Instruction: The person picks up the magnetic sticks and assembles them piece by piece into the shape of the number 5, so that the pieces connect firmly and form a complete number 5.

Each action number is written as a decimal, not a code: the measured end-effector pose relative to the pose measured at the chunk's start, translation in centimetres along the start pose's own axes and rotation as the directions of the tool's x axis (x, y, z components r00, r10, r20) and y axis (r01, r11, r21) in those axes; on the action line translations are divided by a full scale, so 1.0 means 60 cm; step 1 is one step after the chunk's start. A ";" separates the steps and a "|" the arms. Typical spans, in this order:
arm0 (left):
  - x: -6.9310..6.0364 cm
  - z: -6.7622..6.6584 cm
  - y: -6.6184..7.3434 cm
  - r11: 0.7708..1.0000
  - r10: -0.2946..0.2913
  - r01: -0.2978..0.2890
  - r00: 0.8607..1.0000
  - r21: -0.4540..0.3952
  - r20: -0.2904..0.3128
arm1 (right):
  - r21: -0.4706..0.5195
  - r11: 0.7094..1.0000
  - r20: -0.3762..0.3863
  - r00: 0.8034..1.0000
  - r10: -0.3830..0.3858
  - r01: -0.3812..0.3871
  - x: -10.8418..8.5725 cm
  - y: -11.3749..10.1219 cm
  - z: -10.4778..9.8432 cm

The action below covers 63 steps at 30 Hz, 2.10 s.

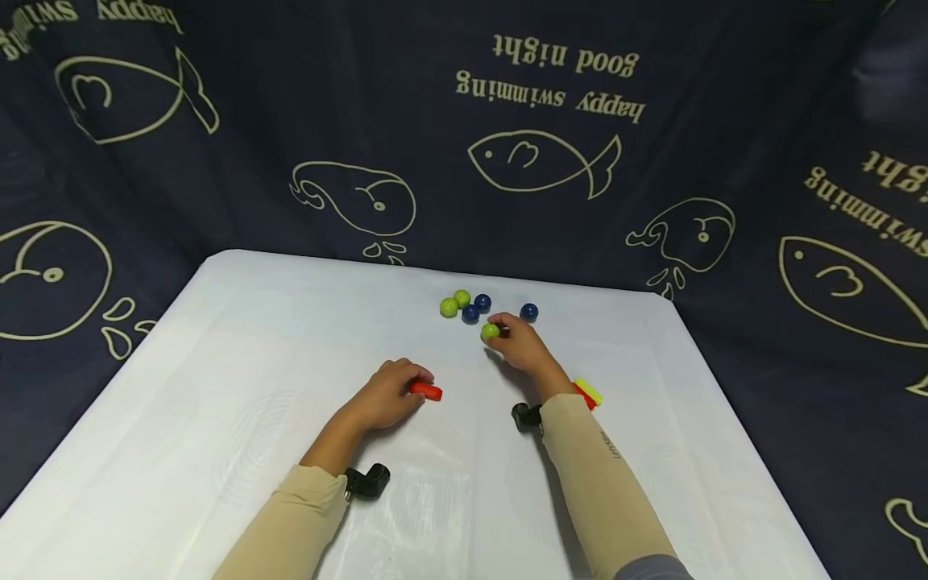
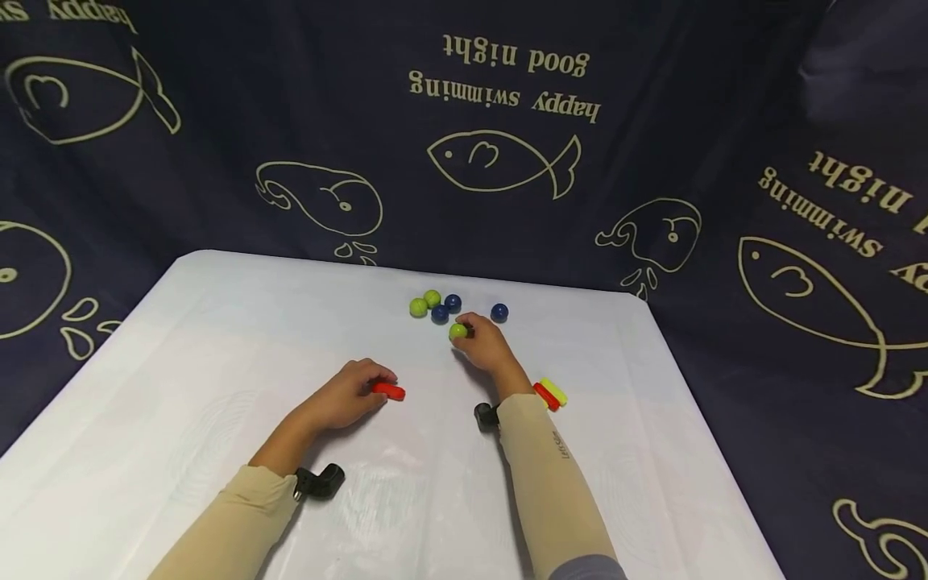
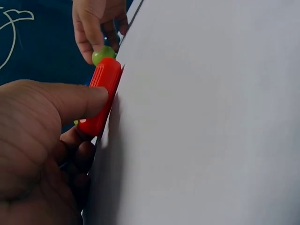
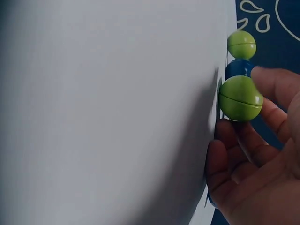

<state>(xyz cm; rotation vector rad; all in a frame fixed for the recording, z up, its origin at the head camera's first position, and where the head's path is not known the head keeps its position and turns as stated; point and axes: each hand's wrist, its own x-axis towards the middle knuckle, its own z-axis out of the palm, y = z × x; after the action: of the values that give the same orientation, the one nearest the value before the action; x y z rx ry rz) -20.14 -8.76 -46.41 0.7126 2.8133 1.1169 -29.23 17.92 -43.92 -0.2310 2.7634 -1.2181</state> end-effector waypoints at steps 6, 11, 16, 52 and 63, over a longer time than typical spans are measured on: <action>-0.002 0.011 0.002 1.000 -0.014 0.014 0.999 -0.009 -0.028 | -0.013 1.000 -0.013 1.000 0.016 -0.016 -0.005 0.009 0.004; -0.013 0.010 0.010 0.997 -0.055 0.051 0.997 -0.059 -0.061 | 0.024 0.999 -0.020 0.999 0.035 -0.034 -0.022 0.007 0.006; -0.028 0.001 0.023 0.993 -0.066 0.057 0.995 -0.103 -0.080 | 0.113 0.992 -0.019 0.998 0.052 -0.049 -0.056 -0.002 0.009; -0.077 0.019 0.070 0.947 -0.063 -0.005 0.978 -0.321 -0.200 | 0.366 0.924 0.009 0.993 -0.119 0.108 -0.224 -0.051 0.053; -0.074 0.021 0.072 0.941 -0.020 -0.048 0.980 -0.334 -0.198 | 0.319 0.939 0.045 0.987 -0.155 0.133 -0.225 -0.056 0.060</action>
<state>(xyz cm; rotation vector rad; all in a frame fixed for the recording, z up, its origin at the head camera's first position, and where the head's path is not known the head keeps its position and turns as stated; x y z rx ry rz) -14.17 -7.09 -45.14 0.6201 2.6570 1.7052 -15.08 15.58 -43.27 -0.4405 2.4822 -1.6301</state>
